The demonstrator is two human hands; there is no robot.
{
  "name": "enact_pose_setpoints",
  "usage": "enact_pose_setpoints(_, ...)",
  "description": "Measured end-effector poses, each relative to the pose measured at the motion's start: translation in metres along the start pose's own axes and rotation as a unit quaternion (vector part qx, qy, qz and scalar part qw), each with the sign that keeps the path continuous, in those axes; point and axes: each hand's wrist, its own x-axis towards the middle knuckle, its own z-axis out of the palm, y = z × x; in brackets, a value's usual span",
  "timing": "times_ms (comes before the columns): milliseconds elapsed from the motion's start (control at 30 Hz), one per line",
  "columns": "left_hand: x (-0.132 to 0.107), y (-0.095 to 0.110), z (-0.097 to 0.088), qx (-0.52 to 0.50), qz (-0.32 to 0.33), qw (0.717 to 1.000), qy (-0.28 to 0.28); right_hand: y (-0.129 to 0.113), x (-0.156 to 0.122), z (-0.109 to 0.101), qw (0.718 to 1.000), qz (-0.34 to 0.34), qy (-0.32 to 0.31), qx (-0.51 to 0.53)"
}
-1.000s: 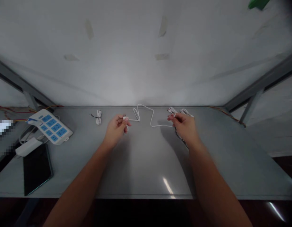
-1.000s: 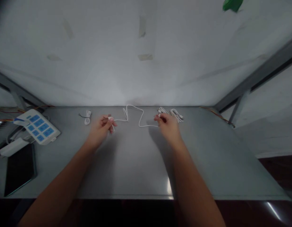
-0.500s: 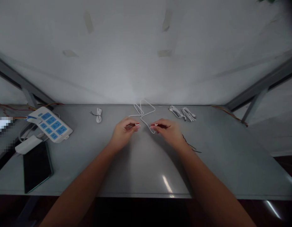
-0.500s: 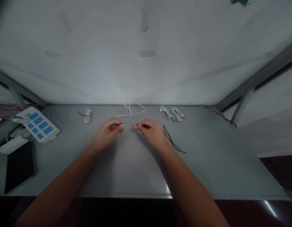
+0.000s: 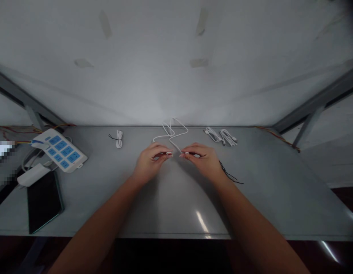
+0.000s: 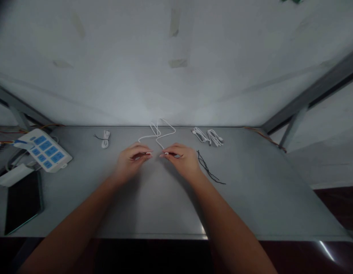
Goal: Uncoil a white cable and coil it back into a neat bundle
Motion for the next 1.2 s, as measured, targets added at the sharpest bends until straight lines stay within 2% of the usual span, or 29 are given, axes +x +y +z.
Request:
enact_pose_setpoints(133,0.0,0.001,-0.001,0.017,-0.089,0.996,0.02,0.004,0.001,-0.002,0.997,0.054,0.0,-0.058)
enact_pose_setpoints(267,0.004,-0.001,-0.008,0.103,-0.155,0.982,0.034,0.011,0.004,-0.009,0.979,0.103,-0.053,-0.17)
enact_pose_setpoints(367,0.007,-0.005,-0.013,0.182,-0.195,0.964,0.012,0.014,0.006,-0.013,0.957,0.14,-0.082,-0.24)
enact_pose_setpoints(467,0.009,-0.009,-0.017,0.231,-0.229,0.945,-0.028,0.011,0.006,-0.016,0.942,0.188,-0.13,-0.246)
enact_pose_setpoints(600,0.009,-0.014,-0.018,0.231,-0.222,0.945,-0.065,0.004,0.006,-0.016,0.924,0.2,-0.209,-0.249)
enact_pose_setpoints(800,0.006,-0.027,-0.012,0.261,-0.188,0.943,-0.085,-0.004,0.002,-0.016,0.919,0.186,-0.268,-0.219)
enact_pose_setpoints(900,0.005,-0.035,-0.011,0.261,-0.164,0.95,-0.05,-0.007,0.0,-0.016,0.917,0.19,-0.268,-0.225)
enact_pose_setpoints(1033,0.007,-0.04,-0.013,0.268,-0.108,0.956,0.052,-0.009,-0.001,-0.017,0.912,0.192,-0.262,-0.251)
enact_pose_setpoints(1100,0.008,-0.04,-0.015,0.315,-0.102,0.94,0.088,-0.01,-0.001,-0.017,0.914,0.188,-0.257,-0.252)
enact_pose_setpoints(1200,0.007,-0.037,-0.016,0.398,-0.127,0.903,0.101,-0.01,-0.001,-0.016,0.916,0.183,-0.26,-0.245)
